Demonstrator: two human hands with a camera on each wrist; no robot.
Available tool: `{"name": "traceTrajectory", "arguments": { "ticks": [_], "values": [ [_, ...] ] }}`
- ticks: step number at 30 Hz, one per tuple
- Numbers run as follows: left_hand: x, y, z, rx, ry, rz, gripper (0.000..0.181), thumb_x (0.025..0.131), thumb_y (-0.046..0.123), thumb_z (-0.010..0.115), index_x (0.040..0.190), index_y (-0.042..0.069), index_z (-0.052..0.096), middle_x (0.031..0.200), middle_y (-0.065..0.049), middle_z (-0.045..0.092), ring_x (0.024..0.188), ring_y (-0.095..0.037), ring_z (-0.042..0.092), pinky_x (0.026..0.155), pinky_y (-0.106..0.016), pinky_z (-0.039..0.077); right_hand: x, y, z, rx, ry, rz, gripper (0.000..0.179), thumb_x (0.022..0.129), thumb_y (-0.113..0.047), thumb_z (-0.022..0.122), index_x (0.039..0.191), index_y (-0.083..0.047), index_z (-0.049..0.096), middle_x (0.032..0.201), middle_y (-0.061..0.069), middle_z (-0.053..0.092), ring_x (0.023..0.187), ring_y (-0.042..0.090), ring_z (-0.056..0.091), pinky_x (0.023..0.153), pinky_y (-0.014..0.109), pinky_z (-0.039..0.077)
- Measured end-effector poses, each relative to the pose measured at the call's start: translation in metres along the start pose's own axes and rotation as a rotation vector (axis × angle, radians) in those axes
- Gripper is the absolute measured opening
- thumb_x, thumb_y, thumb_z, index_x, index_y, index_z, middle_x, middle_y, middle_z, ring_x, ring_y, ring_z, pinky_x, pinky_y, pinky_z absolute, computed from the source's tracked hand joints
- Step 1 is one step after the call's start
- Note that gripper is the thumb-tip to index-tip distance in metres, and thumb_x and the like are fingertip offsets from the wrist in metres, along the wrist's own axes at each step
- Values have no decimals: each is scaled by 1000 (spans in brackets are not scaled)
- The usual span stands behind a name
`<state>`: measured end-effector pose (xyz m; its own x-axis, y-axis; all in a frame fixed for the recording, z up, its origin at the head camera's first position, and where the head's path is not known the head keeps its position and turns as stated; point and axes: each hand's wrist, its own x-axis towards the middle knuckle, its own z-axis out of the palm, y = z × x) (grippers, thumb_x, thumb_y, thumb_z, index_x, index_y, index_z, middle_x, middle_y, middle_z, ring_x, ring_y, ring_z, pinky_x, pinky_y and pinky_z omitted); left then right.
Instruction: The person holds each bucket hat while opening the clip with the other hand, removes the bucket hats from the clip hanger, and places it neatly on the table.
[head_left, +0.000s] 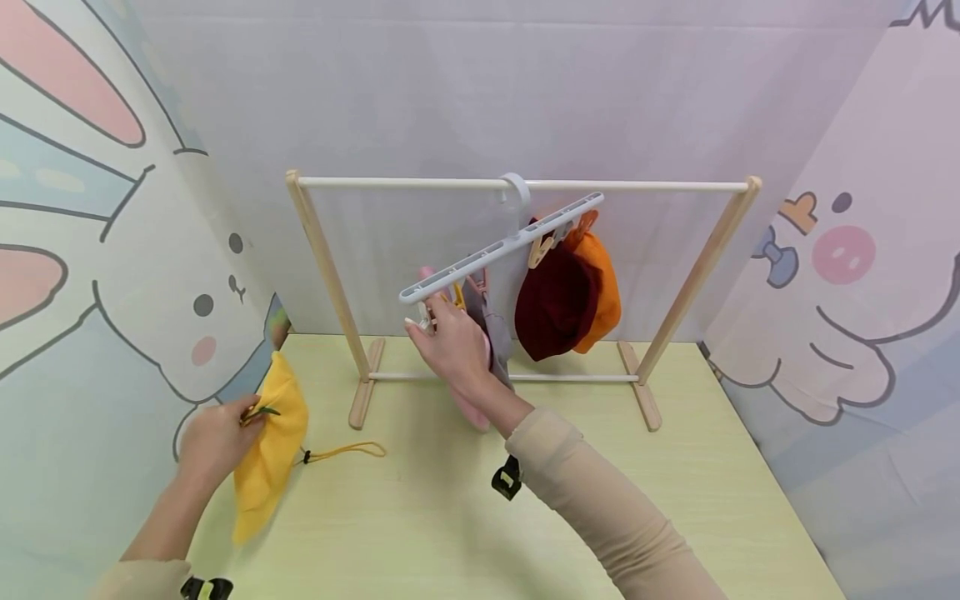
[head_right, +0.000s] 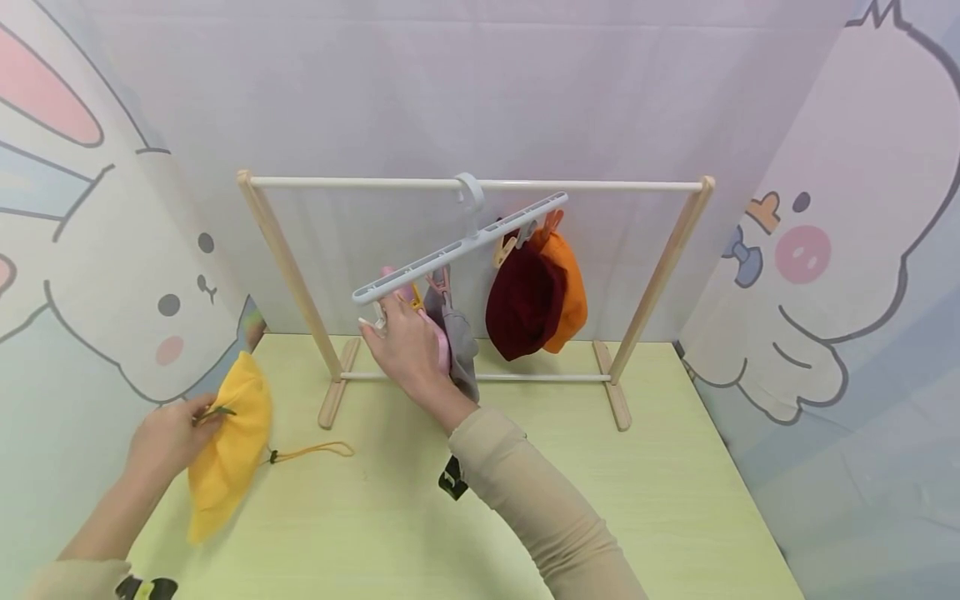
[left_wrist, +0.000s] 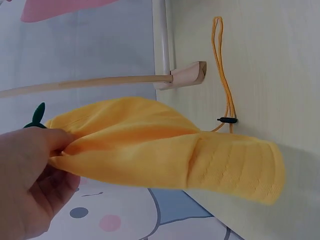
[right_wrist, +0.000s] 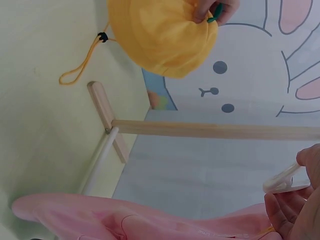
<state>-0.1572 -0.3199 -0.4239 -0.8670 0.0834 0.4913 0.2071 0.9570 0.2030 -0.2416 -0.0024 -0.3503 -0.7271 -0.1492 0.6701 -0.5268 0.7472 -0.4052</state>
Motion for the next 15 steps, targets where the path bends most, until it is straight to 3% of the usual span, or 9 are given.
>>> {"name": "traceTrajectory", "arguments": {
  "ticks": [9,15],
  "values": [
    [6,-7,0,78,-124,-30,29,70,9,73,97,-1,66,73,-23,64,51,-36,53,45,-46,41,0,2,-1,-2,11,-3,27,78,-33,70,94,-15,58,74,-4,60,57,9,50,48,26,42],
    [9,-13,4,95,-162,-64,27,74,9,71,98,0,64,69,-21,63,44,-24,48,40,-39,37,0,4,1,-8,-7,2,29,79,-35,70,96,-15,59,72,-4,58,59,9,51,50,27,43]
  ]
}}
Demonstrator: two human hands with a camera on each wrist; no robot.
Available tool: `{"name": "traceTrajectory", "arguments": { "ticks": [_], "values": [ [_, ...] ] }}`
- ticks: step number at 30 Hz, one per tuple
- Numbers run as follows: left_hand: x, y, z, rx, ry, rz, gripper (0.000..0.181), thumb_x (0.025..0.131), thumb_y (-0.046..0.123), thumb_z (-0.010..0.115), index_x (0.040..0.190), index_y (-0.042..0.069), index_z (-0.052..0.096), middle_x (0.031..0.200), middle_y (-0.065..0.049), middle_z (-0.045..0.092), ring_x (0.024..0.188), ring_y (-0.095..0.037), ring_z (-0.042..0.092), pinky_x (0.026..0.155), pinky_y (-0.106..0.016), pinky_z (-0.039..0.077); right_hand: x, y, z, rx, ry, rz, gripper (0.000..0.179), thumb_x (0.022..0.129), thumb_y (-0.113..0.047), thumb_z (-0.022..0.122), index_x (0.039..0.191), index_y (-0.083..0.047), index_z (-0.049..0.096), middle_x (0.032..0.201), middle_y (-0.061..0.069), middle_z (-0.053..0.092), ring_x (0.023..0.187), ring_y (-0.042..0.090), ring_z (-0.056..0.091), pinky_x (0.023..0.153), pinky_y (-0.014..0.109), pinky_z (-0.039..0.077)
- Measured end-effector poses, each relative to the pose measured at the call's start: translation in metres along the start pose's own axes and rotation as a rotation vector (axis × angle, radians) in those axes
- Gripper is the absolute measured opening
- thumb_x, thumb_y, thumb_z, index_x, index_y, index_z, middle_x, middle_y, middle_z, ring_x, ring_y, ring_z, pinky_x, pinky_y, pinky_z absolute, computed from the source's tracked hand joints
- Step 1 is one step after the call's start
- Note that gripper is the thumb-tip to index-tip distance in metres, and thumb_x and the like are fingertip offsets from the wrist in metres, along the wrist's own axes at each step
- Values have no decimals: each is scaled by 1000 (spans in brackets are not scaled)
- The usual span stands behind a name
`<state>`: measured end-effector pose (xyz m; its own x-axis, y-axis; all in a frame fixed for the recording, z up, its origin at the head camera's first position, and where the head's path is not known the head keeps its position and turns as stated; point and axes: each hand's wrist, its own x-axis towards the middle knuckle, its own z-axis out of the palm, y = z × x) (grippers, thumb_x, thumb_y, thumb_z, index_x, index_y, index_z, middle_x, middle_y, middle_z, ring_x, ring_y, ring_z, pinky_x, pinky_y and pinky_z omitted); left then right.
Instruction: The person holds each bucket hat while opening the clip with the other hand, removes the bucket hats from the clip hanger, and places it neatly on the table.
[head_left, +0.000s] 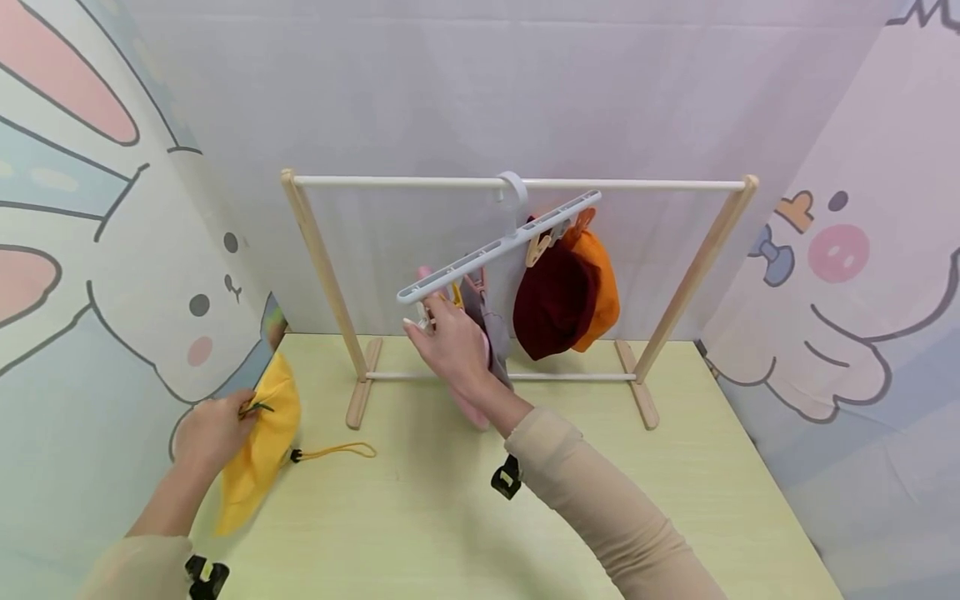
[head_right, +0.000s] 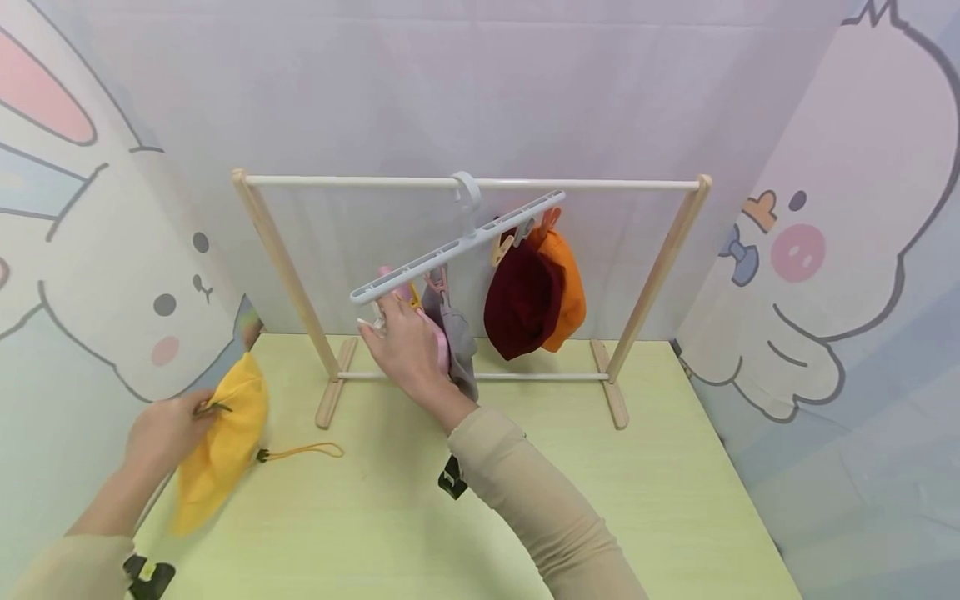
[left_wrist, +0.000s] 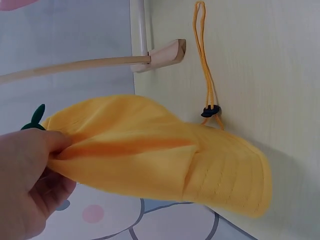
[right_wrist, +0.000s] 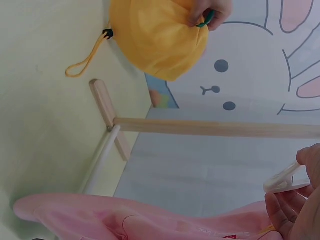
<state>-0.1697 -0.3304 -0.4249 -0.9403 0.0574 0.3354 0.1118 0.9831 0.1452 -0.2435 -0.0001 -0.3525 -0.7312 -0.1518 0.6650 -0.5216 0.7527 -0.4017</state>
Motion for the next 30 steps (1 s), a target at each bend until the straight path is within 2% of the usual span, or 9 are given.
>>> {"name": "traceTrajectory", "arguments": {
  "ticks": [6,13,18,25,30],
  "values": [
    [5,-3,3,-17,12,12,25,74,6,69,98,-1,64,75,-23,64,44,-23,47,39,-40,37,0,1,1,0,-12,-6,30,79,-34,70,99,-14,59,72,-4,57,59,8,50,51,26,42],
    [13,-12,7,9,-29,-28,28,76,6,67,102,-1,61,81,-28,62,52,-34,51,42,-45,38,-1,3,2,32,-13,-20,26,81,-33,68,94,-13,58,70,-5,53,55,7,46,49,24,38],
    [19,-17,7,31,0,-31,26,75,4,67,99,0,61,77,-26,61,53,-34,51,41,-46,38,0,3,3,38,-6,-31,26,81,-32,69,91,-11,58,71,-4,53,57,6,47,49,23,37],
    [22,-19,4,81,-71,-80,29,77,5,65,105,0,59,78,-27,59,52,-35,48,40,-45,37,0,3,2,29,-12,-29,26,80,-33,69,95,-14,58,71,-4,54,56,7,46,49,24,38],
    [21,-20,10,81,-95,-81,18,80,5,59,98,2,58,74,-25,57,54,-38,49,40,-46,36,-1,3,1,32,-16,-20,27,80,-32,70,97,-15,58,70,-4,55,56,7,47,49,25,39]
  ]
}}
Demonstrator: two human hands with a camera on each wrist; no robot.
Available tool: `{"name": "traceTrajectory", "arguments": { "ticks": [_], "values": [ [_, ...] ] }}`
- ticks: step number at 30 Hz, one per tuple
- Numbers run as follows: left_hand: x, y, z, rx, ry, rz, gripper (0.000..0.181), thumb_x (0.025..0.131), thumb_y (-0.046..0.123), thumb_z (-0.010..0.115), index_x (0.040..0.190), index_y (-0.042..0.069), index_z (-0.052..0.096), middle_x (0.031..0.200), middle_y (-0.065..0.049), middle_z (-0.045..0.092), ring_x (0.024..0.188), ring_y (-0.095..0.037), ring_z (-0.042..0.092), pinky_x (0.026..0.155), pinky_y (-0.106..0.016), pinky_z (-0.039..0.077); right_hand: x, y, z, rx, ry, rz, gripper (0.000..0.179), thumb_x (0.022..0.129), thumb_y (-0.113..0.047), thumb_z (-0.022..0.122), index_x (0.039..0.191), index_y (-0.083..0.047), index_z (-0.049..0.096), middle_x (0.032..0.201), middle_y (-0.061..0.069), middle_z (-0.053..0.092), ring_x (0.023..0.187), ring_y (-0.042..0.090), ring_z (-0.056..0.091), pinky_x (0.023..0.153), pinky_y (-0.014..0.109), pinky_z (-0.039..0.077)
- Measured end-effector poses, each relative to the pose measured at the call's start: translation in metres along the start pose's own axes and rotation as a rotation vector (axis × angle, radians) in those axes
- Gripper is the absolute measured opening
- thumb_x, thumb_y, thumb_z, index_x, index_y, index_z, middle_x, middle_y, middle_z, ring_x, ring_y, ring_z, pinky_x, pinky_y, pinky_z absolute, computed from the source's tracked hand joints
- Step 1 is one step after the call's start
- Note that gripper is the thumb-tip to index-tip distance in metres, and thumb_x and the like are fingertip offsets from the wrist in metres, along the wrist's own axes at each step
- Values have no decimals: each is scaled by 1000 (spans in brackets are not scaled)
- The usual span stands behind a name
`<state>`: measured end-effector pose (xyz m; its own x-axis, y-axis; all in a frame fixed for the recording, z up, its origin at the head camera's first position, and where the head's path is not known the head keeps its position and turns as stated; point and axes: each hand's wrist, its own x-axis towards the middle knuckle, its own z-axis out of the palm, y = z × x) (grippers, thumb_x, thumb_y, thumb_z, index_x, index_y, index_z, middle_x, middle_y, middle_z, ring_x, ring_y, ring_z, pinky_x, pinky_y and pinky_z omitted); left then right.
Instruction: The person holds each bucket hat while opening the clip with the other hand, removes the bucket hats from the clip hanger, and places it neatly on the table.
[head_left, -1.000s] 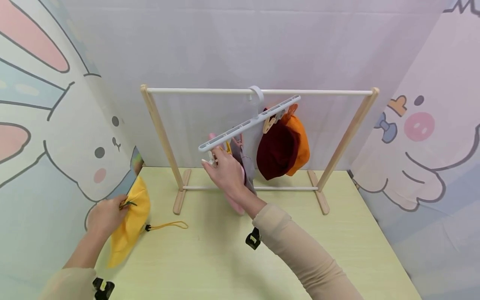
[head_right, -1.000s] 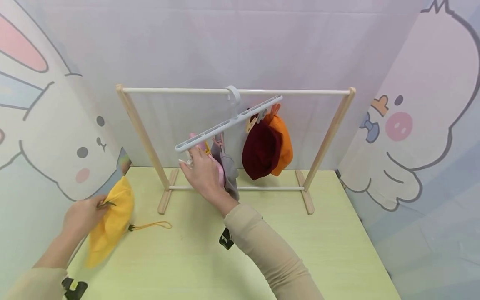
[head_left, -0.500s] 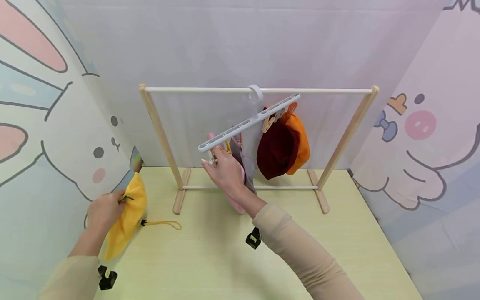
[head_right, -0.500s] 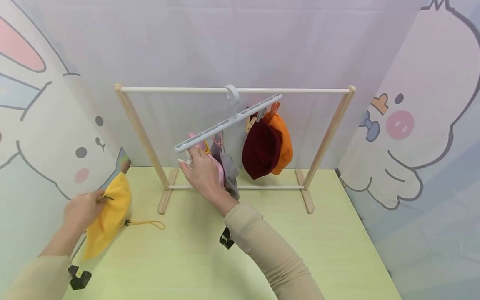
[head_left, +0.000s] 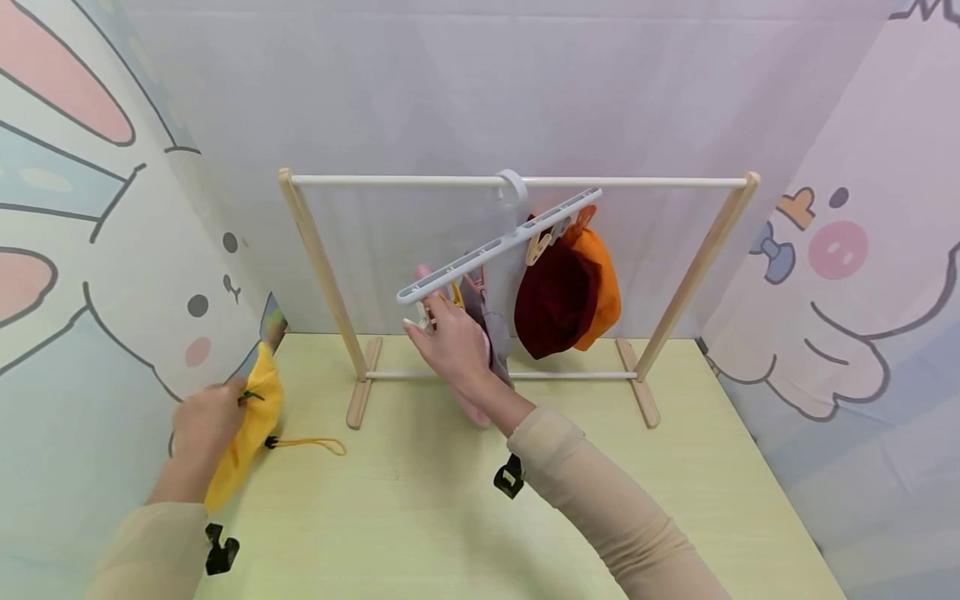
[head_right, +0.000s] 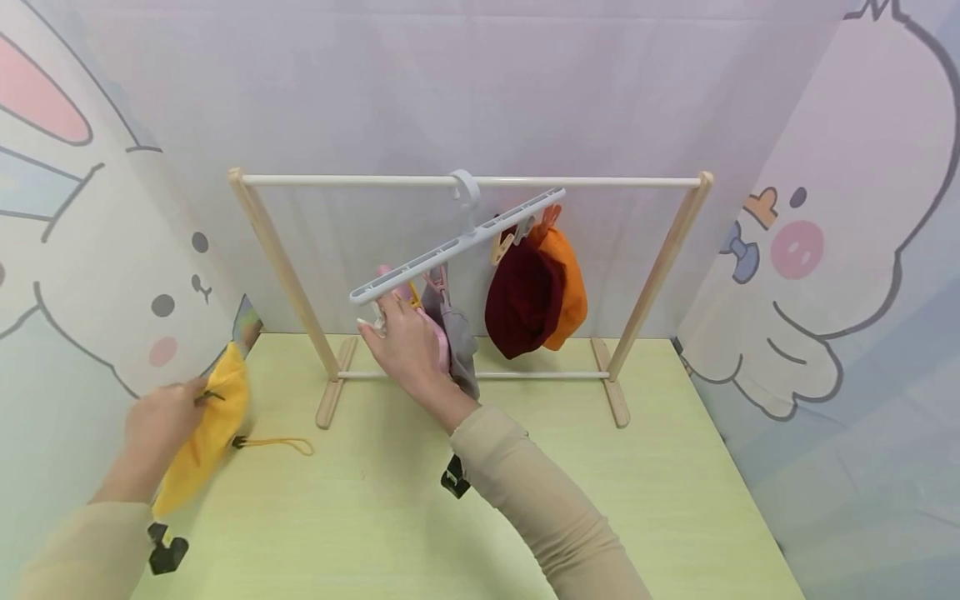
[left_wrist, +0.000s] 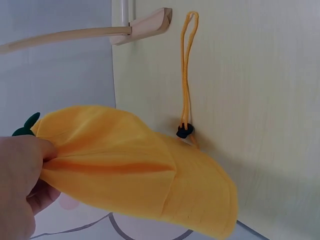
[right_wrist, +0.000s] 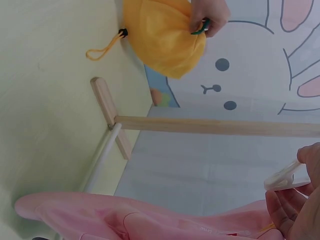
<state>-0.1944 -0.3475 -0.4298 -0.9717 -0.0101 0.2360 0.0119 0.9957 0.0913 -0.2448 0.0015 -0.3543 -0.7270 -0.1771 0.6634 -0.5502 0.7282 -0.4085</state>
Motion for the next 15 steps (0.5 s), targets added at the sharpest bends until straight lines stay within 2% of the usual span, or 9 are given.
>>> {"name": "traceTrajectory", "arguments": {
  "ticks": [4,6,8,11,15],
  "values": [
    [-3,4,8,-13,65,22,11,78,2,58,89,2,59,68,-22,56,50,-37,48,40,-47,35,1,-1,0,-16,-3,12,28,79,-34,70,94,-15,57,71,-3,56,59,8,49,50,26,41],
    [-3,6,13,-19,137,41,11,75,0,59,85,2,60,63,-21,55,46,-34,46,38,-46,34,1,-1,-1,-21,0,15,28,79,-34,70,92,-14,57,70,-3,56,60,9,50,50,27,42],
    [-3,8,17,-23,168,44,11,74,-1,59,84,3,60,61,-19,53,44,-33,44,36,-45,32,1,0,0,-22,10,10,28,78,-34,71,91,-14,56,70,-3,55,59,9,50,49,27,41],
    [-3,10,24,-19,180,39,9,74,0,58,83,2,59,60,-18,50,43,-32,43,35,-43,31,0,0,0,-14,9,5,27,78,-34,71,91,-15,56,69,-4,54,59,8,48,49,26,40],
    [-3,12,32,-31,125,7,8,77,2,57,85,3,58,63,-18,50,46,-34,46,35,-43,31,0,0,-1,-12,-3,7,26,80,-35,69,92,-15,56,69,-4,53,58,8,47,50,25,40]
  ]
}}
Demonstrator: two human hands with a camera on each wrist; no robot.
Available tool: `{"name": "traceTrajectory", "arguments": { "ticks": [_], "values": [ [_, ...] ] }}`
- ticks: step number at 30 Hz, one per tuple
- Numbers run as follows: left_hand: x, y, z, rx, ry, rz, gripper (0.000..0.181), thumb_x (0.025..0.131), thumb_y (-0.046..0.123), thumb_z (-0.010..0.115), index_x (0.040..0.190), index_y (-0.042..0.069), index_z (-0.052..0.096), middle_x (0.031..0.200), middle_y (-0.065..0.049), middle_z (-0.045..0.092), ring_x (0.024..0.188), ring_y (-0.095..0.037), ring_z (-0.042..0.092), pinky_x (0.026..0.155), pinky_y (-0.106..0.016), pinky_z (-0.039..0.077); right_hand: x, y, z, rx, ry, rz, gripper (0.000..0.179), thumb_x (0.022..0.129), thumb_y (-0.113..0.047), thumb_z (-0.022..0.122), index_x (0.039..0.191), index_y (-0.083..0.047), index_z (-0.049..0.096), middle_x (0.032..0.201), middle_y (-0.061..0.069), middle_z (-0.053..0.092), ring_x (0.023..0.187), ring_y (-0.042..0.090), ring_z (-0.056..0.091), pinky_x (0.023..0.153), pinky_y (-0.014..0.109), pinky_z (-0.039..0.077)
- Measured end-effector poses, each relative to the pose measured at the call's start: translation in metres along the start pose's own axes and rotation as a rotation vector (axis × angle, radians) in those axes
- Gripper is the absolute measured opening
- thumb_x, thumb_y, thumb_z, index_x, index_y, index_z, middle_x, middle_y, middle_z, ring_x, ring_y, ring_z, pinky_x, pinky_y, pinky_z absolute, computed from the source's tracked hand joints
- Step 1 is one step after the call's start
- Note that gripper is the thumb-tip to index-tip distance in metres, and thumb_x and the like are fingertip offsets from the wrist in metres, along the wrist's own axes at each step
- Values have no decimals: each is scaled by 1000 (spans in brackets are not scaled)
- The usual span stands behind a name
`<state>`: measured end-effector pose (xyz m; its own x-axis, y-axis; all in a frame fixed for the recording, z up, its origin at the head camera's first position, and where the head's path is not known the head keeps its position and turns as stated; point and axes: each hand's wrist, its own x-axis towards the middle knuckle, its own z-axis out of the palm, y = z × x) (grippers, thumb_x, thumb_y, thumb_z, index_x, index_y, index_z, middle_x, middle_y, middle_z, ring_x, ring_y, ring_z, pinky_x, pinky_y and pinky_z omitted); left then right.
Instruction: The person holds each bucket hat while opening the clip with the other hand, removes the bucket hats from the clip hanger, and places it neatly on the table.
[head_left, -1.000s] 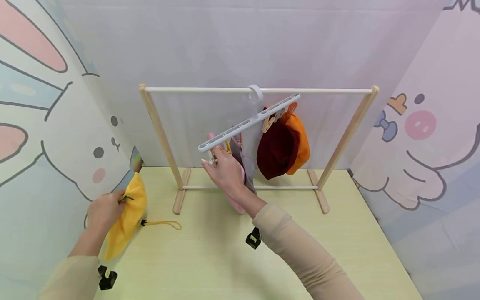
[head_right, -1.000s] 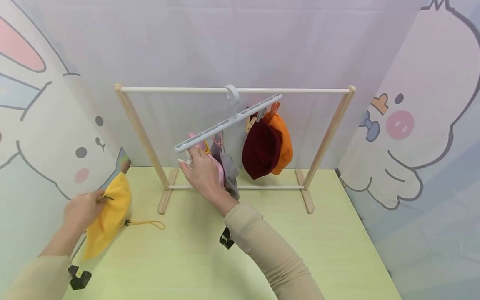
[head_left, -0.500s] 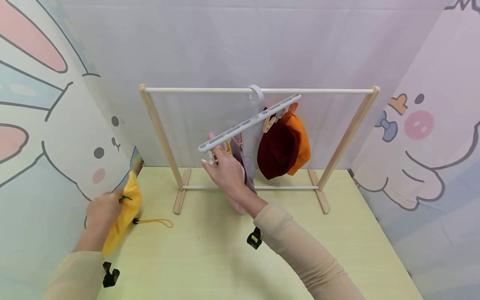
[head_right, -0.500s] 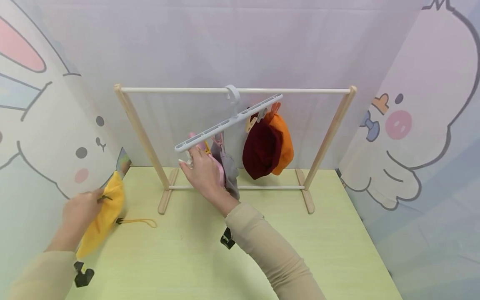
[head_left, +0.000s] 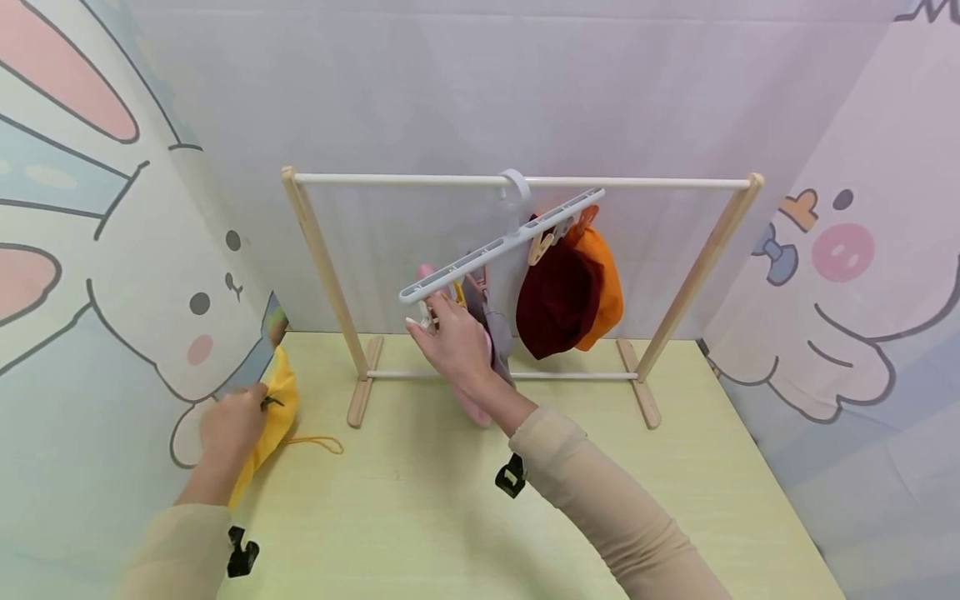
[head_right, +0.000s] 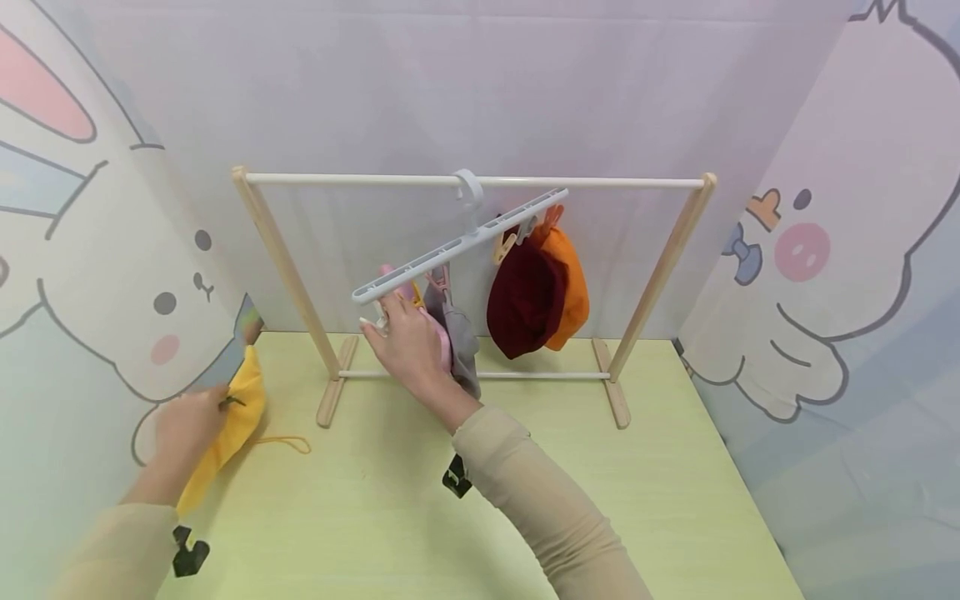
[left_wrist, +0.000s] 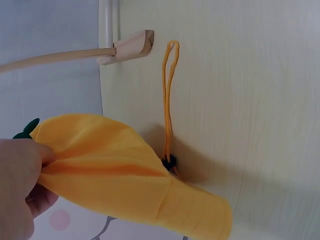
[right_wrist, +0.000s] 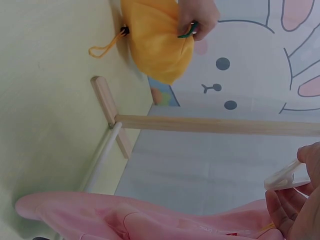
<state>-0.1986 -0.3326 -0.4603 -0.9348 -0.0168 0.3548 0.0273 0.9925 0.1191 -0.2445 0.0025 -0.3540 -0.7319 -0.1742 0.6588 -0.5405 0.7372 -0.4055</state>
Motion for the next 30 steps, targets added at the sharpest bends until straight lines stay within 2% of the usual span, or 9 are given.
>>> {"name": "traceTrajectory", "arguments": {
  "ticks": [2,6,10,18,21,26,30],
  "values": [
    [-1,2,2,-1,-38,-15,12,79,2,56,90,3,59,66,-21,53,48,-37,48,36,-44,33,0,0,0,-1,-1,1,26,80,-35,69,92,-14,57,69,-4,53,58,8,47,50,25,39],
    [-3,4,9,5,-68,-17,17,78,2,56,94,2,63,68,-24,57,50,-40,50,37,-47,35,0,1,-1,-4,-2,3,28,80,-35,69,92,-13,58,69,-4,53,59,8,49,50,26,40],
    [-6,7,15,8,-87,-17,17,78,1,58,93,2,64,68,-23,58,50,-40,51,38,-48,37,0,1,-1,-9,3,2,28,79,-35,69,92,-12,58,70,-4,55,60,9,50,50,26,41],
    [-11,9,26,-13,-199,-66,19,78,1,55,95,0,65,78,-27,61,55,-43,54,41,-49,39,0,2,-1,-11,-5,4,28,79,-35,70,91,-13,57,71,-4,55,61,9,51,50,26,41],
    [-15,9,30,-21,-204,-63,16,78,0,54,89,0,64,74,-27,60,56,-42,55,41,-48,39,0,2,0,-3,-11,5,27,79,-34,70,91,-12,57,71,-3,55,61,8,51,50,26,41],
    [-21,9,36,-38,-180,-50,11,76,-2,53,76,1,63,64,-22,58,52,-37,53,40,-46,38,0,2,0,5,-12,2,27,79,-34,70,93,-14,57,70,-4,54,61,8,50,50,25,39],
    [-24,9,38,-59,-224,-76,13,77,-2,51,74,2,62,64,-21,58,51,-35,52,40,-45,38,0,3,0,-9,-4,0,27,79,-35,69,94,-16,57,72,-5,55,61,7,50,49,23,39]
  ]
}}
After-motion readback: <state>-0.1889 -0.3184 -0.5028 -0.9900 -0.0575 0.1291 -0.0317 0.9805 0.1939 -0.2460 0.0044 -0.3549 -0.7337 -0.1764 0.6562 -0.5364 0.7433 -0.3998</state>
